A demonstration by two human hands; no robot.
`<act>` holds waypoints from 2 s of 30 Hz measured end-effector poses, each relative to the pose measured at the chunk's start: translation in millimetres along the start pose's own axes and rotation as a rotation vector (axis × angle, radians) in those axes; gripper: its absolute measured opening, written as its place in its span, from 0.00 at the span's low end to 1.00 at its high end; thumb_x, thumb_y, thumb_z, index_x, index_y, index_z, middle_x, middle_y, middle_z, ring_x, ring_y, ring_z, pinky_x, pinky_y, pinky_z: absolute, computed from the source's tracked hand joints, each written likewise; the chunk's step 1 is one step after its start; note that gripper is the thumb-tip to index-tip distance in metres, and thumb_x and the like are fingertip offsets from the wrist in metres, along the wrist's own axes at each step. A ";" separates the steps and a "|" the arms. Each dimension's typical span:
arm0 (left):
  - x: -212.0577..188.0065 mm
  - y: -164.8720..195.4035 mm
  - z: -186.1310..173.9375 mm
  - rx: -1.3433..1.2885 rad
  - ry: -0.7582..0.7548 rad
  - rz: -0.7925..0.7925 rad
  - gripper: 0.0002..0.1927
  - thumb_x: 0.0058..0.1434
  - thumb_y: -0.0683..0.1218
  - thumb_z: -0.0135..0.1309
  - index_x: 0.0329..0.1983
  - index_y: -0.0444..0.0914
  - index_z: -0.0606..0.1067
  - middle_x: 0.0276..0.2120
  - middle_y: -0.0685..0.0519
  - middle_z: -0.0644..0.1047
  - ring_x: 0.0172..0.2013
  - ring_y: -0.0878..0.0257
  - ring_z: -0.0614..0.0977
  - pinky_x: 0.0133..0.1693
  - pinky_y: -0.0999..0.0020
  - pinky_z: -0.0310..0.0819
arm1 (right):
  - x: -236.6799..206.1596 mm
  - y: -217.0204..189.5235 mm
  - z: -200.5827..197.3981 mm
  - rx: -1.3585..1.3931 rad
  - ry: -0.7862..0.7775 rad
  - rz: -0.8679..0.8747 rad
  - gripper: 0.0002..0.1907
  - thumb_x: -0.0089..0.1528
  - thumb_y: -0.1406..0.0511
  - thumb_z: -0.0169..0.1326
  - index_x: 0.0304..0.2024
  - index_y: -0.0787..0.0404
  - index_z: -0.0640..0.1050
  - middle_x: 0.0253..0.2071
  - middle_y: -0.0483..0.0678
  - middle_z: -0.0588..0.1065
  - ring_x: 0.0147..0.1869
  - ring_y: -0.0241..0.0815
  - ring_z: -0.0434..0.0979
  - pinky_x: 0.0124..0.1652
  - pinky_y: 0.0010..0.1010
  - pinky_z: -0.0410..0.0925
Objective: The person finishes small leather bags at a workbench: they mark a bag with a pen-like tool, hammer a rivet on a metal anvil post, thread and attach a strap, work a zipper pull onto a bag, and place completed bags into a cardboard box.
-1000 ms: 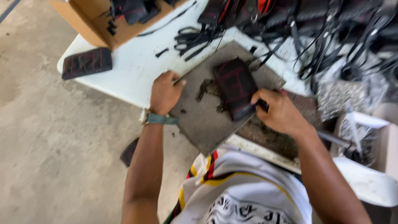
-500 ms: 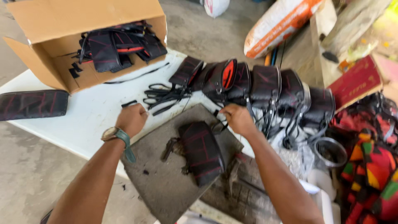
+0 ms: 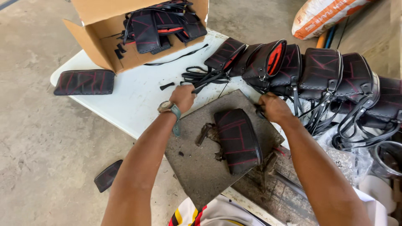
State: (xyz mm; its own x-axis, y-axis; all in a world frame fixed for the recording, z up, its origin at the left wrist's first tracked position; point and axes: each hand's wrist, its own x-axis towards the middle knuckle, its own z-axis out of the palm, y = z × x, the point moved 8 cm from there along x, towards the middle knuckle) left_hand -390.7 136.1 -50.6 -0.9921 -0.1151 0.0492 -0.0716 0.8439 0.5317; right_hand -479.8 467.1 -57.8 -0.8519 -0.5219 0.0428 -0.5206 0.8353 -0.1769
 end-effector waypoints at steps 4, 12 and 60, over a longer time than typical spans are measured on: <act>-38.3 3.8 -46.8 -0.246 0.271 0.084 0.11 0.62 0.45 0.59 0.45 0.35 0.81 0.36 0.41 0.82 0.36 0.46 0.83 0.42 0.56 0.76 | -27.4 1.8 -30.6 0.250 0.330 0.079 0.11 0.64 0.65 0.62 0.46 0.61 0.79 0.41 0.57 0.81 0.43 0.54 0.82 0.43 0.41 0.73; -106.7 -0.6 -56.2 -0.326 0.240 0.063 0.17 0.58 0.50 0.64 0.45 0.36 0.81 0.40 0.43 0.83 0.40 0.52 0.86 0.44 0.60 0.79 | -124.5 -11.5 -73.0 0.899 0.541 0.170 0.08 0.70 0.69 0.57 0.50 0.66 0.79 0.35 0.43 0.76 0.33 0.30 0.74 0.35 0.22 0.69; 216.5 184.6 -73.0 0.240 0.524 -0.054 0.06 0.56 0.42 0.58 0.34 0.39 0.83 0.34 0.38 0.81 0.38 0.42 0.85 0.36 0.51 0.81 | -161.4 38.5 -137.4 0.985 0.631 0.068 0.08 0.69 0.72 0.56 0.50 0.66 0.74 0.38 0.46 0.78 0.39 0.33 0.80 0.41 0.22 0.72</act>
State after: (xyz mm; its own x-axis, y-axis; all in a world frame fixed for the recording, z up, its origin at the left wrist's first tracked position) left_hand -611.2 228.7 119.9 -0.8076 -0.3543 0.4715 -0.2029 0.9176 0.3418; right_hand -370.2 607.2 63.6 -0.8974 -0.0717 0.4354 -0.4401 0.2191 -0.8708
